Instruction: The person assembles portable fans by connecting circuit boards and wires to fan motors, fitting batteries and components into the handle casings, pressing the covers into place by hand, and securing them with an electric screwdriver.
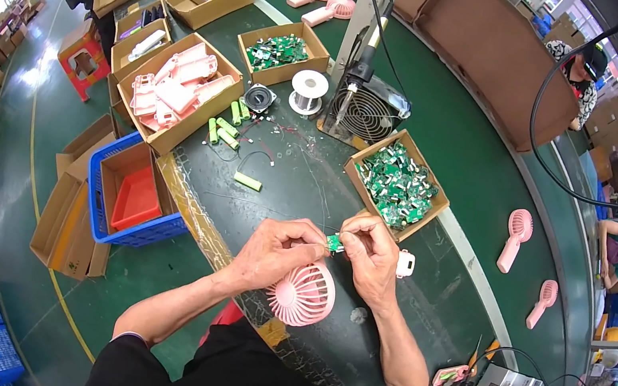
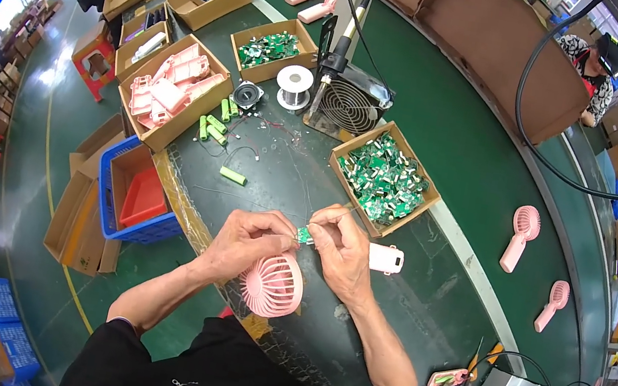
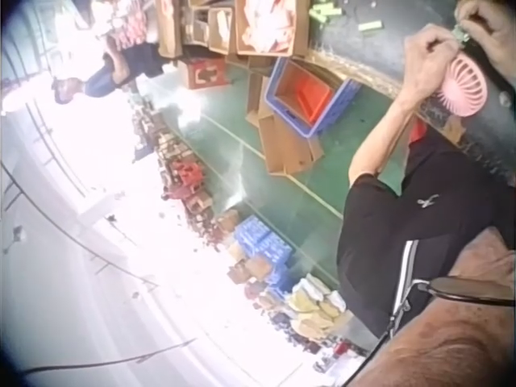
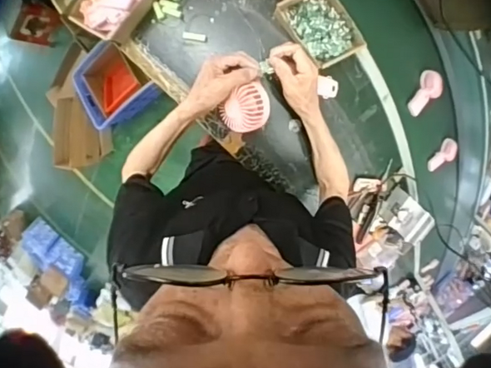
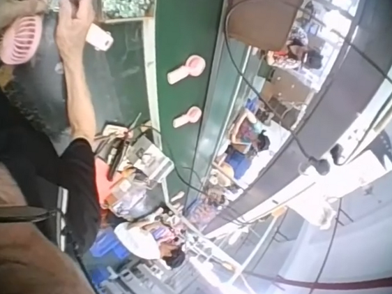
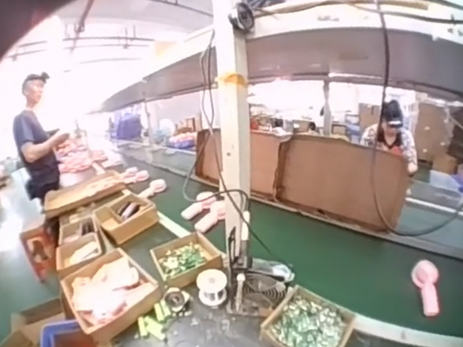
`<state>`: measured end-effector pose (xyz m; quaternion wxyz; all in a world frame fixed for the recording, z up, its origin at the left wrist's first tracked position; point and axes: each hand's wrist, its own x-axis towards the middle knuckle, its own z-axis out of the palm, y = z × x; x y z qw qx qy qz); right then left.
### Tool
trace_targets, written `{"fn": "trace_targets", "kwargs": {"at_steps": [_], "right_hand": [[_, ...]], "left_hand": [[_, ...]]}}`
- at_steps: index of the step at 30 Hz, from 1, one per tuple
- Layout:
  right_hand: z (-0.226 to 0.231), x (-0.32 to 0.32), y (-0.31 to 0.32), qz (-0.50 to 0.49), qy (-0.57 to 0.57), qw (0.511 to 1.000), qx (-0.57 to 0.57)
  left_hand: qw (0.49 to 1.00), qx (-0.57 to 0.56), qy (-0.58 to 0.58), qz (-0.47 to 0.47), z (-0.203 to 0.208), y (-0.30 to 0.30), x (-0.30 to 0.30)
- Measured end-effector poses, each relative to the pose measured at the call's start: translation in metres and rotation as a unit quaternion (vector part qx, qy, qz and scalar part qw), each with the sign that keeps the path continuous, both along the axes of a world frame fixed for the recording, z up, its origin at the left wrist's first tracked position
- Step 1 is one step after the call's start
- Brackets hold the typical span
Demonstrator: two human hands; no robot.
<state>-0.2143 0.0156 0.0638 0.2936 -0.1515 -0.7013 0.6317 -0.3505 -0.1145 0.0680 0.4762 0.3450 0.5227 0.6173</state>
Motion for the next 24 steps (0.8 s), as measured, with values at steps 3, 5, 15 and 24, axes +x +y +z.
{"fn": "trace_targets", "kwargs": {"at_steps": [3, 5, 15, 24], "right_hand": [[-0.001, 0.0, 0.001, -0.003, 0.003, 1.0, 0.005], [-0.002, 0.0, 0.002, -0.004, 0.001, 1.0, 0.001], [-0.002, 0.0, 0.001, -0.045, 0.007, 0.992, 0.114], [-0.006, -0.002, 0.001, -0.032, 0.021, 0.981, 0.192]], "left_hand": [[1.0, -0.001, -0.01, 0.004, 0.001, 0.001, 0.001], [1.0, -0.004, -0.013, 0.003, 0.0, 0.002, 0.001], [0.988, -0.028, -0.15, -0.012, -0.004, 0.004, 0.002], [0.988, -0.005, -0.148, 0.046, -0.01, 0.006, 0.005]]}}
